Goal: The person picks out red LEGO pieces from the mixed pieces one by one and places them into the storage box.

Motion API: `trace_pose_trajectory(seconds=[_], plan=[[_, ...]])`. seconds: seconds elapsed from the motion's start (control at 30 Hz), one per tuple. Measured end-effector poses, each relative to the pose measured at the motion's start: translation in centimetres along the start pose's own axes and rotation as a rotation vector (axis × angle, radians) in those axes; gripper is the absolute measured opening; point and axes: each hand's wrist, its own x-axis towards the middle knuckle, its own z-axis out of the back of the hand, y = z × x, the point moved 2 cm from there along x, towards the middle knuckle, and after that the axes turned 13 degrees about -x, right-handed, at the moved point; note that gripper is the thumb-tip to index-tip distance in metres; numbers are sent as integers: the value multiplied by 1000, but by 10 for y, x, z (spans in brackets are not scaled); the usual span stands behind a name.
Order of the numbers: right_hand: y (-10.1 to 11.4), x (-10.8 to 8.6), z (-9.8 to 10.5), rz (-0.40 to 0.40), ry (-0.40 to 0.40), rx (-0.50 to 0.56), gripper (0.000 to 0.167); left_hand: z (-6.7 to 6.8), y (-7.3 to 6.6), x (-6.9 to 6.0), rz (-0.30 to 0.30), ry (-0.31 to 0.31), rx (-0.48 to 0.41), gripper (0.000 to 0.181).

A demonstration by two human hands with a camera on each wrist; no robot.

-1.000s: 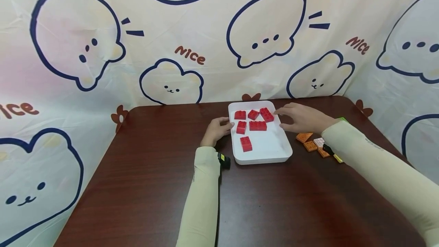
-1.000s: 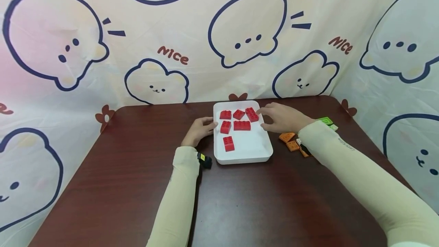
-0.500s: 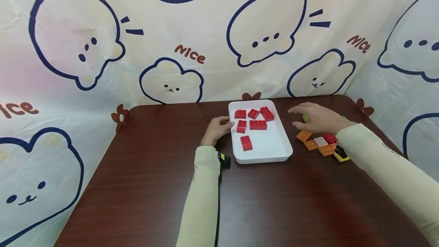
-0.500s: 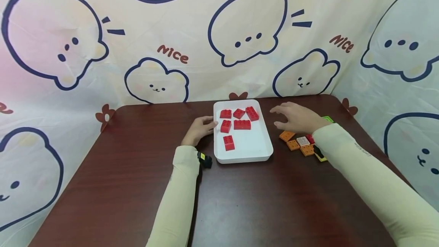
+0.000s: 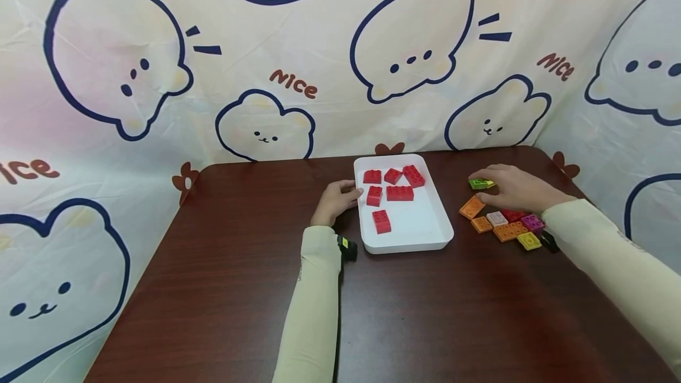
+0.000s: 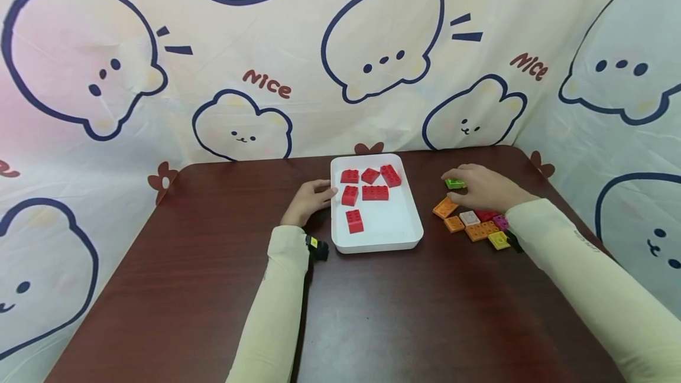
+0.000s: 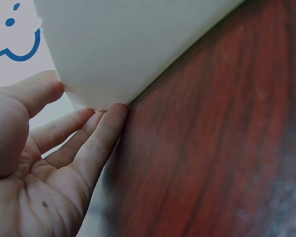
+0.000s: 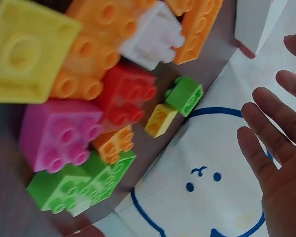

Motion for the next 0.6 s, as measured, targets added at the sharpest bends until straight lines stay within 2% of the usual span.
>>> trace_pose_trajectory(seconds=[0.37,0.6], plan=[[-20,-14,-17,-27,77,-22,56,0,0,2,-3,-7,20,55],[-28,-20,-24,-32,94,27,53,0,-1,1,7,-14,22,55]])
